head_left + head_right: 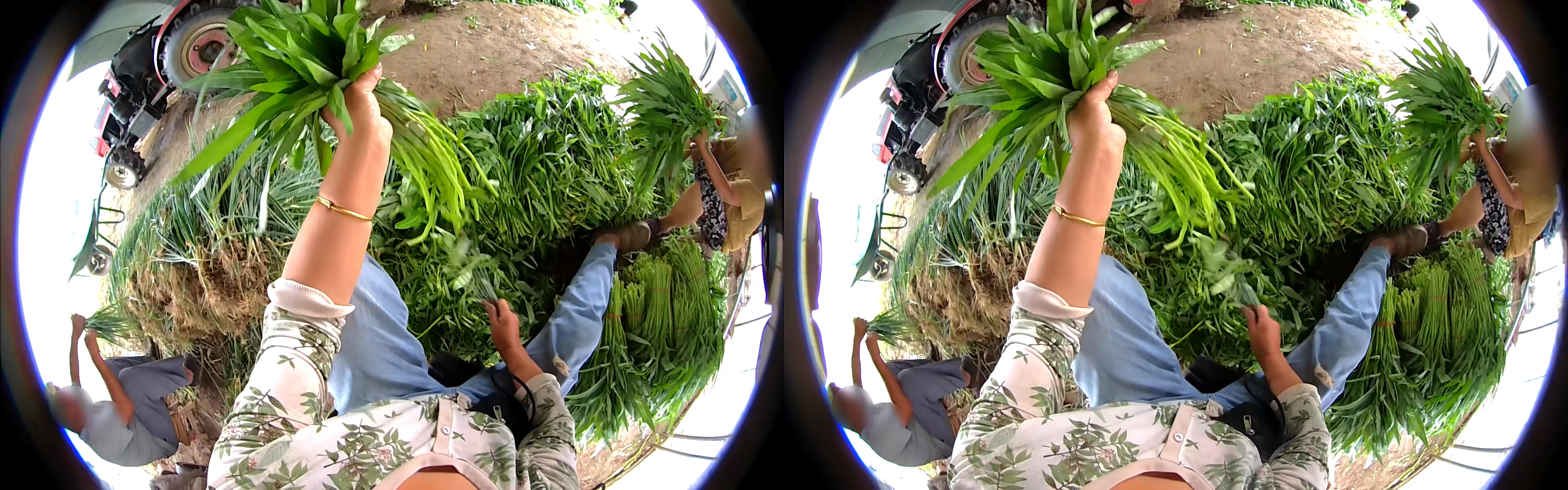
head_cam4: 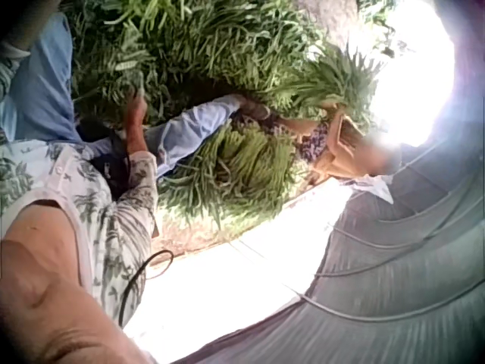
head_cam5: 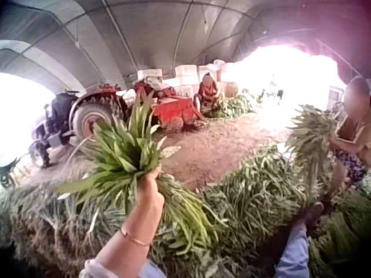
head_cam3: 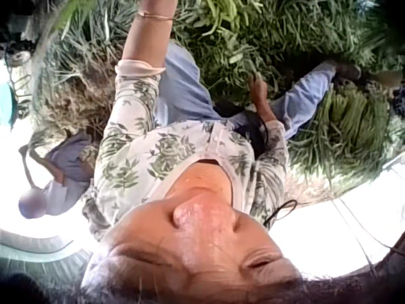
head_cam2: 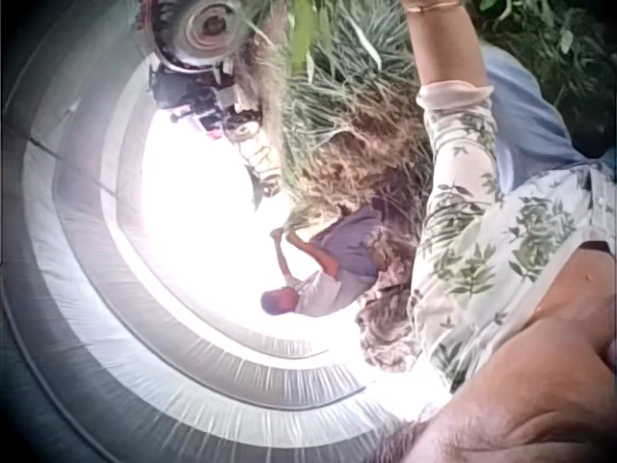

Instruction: The person sits on the ground and bundles leafy green vegetables by hand. They gather bunches of greens, trim the ends, and tie them with rubber bands, placing the finished bundles aside.

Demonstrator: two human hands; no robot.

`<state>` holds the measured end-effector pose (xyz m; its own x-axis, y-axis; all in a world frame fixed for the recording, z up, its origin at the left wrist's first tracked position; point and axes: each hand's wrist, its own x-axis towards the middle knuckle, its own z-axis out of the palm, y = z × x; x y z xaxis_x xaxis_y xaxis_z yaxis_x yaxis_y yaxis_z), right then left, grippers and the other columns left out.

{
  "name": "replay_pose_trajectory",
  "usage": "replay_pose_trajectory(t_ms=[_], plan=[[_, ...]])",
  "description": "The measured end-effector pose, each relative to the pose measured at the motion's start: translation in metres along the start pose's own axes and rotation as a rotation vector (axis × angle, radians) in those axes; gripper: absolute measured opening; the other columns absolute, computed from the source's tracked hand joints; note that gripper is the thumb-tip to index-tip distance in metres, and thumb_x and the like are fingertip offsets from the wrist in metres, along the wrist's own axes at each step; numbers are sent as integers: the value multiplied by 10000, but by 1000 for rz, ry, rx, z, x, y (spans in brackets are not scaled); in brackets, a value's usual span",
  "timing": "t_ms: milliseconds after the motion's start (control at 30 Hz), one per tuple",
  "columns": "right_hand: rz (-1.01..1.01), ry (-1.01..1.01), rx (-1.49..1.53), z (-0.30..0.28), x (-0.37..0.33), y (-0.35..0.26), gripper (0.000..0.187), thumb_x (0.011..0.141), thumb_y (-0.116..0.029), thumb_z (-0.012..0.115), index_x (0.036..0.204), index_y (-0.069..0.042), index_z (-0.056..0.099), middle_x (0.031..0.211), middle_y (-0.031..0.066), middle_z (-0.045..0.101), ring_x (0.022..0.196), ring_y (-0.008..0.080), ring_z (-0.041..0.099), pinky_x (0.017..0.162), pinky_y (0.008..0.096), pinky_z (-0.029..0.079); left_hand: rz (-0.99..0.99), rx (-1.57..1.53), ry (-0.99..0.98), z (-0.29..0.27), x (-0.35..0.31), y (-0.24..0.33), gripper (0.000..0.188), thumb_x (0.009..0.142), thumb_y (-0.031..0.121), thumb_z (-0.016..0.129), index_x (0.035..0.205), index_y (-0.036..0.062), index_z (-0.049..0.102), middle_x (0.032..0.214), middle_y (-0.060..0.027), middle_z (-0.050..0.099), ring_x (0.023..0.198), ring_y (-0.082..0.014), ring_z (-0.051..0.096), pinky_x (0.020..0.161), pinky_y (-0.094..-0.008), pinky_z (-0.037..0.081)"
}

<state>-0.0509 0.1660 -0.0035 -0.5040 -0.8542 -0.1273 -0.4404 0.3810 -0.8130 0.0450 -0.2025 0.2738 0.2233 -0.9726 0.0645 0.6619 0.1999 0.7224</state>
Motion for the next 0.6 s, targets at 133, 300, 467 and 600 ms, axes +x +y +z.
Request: replay_pose_trajectory(t_ms=[133,300,467,600], plan=[[-588,10,-192,11,34,-59,149,814,-158,632,819,-59,522,783,107,570,719,318,567,572,411,470,-64,2,92,17,-28,-1,588,605,-132,738,1143,-5,539,1144,-61,579,1026,-207,518,953,-330,388],[-497,250,-71,45,111,-121,123,901,-135,509,923,-17,483,824,194,566,780,388,555,611,453,457,-155,-3,200,21,-39,-7,607,585,-112,758,1140,2,539,1145,-61,578,1034,-209,517,949,-340,379],[-68,65,-169,57,67,12,153,920,-166,465,1024,-64,416,760,269,593,700,485,552,586,533,431,-165,-39,249,16,-22,-3,494,646,-99,731,1093,29,564,1085,-64,600,930,-223,560,794,-400,485],[25,-45,-304,40,21,40,138,916,-149,481,1000,-54,429,802,255,593,736,444,566,601,514,428,-193,-74,243,13,-13,-6,543,652,-93,735,1139,26,525,1111,-75,590,937,-243,559,809,-411,494]])
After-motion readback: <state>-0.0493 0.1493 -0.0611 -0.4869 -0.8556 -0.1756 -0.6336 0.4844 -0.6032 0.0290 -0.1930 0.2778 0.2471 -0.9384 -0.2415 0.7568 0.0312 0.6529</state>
